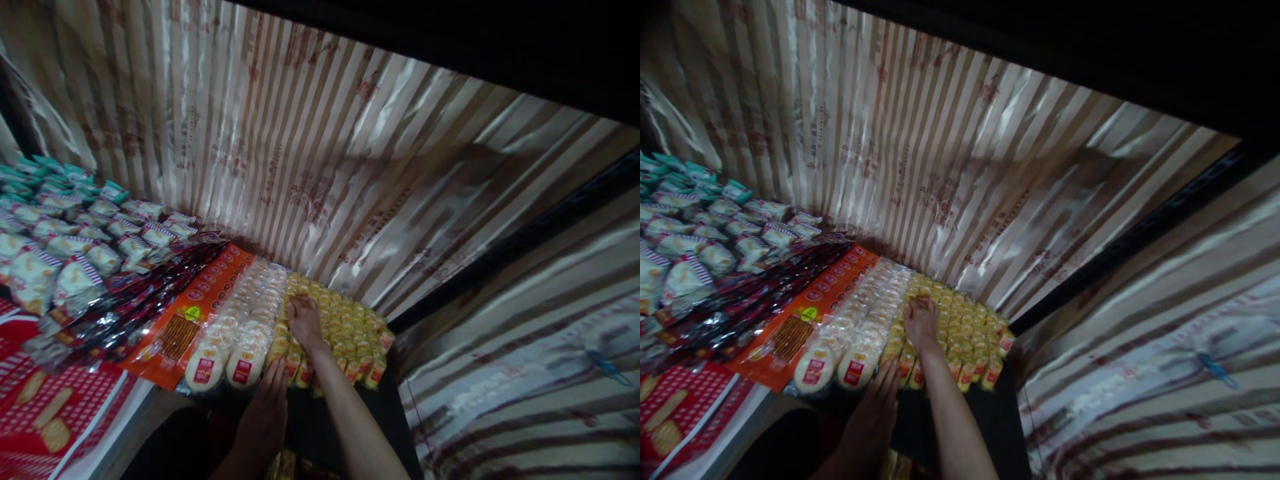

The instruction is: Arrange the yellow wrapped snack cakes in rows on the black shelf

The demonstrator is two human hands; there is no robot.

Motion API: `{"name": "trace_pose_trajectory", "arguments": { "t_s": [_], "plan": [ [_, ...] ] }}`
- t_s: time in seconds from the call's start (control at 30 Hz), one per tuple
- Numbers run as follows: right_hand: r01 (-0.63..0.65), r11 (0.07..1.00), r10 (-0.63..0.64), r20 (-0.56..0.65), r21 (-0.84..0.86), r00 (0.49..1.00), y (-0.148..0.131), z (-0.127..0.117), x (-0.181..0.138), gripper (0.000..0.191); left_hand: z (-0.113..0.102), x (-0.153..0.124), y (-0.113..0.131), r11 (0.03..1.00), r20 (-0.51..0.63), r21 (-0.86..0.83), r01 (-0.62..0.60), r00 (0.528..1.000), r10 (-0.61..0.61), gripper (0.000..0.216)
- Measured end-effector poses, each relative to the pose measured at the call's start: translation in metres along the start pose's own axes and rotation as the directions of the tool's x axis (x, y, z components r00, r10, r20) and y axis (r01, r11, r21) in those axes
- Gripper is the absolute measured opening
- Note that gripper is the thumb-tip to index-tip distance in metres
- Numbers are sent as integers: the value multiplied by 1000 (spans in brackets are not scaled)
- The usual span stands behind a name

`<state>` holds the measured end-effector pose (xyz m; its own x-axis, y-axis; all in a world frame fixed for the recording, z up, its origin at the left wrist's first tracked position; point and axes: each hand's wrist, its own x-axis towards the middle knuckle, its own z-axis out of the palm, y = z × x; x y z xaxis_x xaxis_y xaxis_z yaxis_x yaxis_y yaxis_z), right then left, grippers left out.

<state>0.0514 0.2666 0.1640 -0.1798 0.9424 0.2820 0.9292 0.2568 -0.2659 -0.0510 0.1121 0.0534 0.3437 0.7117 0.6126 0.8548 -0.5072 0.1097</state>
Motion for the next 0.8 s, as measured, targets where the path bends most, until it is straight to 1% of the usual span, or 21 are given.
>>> {"name": "trace_pose_trajectory", "arguments": {
  "t_s": [0.1,0.27,0.43,0.6,0.7,0.8],
  "plan": [
    [10,1000,-10,25,-15,1000,0,-2,4,34,0,1,1,1000,-19,-22,13,1000,-14,57],
    [6,999,-7,-12,-36,1000,0,-1,15,36,0,0,2,997,-1,-67,42,999,-42,55],
    [24,997,-22,43,-67,999,-5,1,20,33,0,2,1,999,-1,-49,10,1000,-10,57],
    [-42,997,43,28,-60,999,-2,-2,29,36,0,3,1,996,7,-84,23,1000,-23,57],
    [-23,997,30,91,-79,995,-1,5,40,36,1,2,1,997,7,-75,21,1000,-21,58],
    [-21,998,29,157,-53,987,2,12,50,36,1,2,1,998,4,-50,25,1000,-25,58]
  ]
}}
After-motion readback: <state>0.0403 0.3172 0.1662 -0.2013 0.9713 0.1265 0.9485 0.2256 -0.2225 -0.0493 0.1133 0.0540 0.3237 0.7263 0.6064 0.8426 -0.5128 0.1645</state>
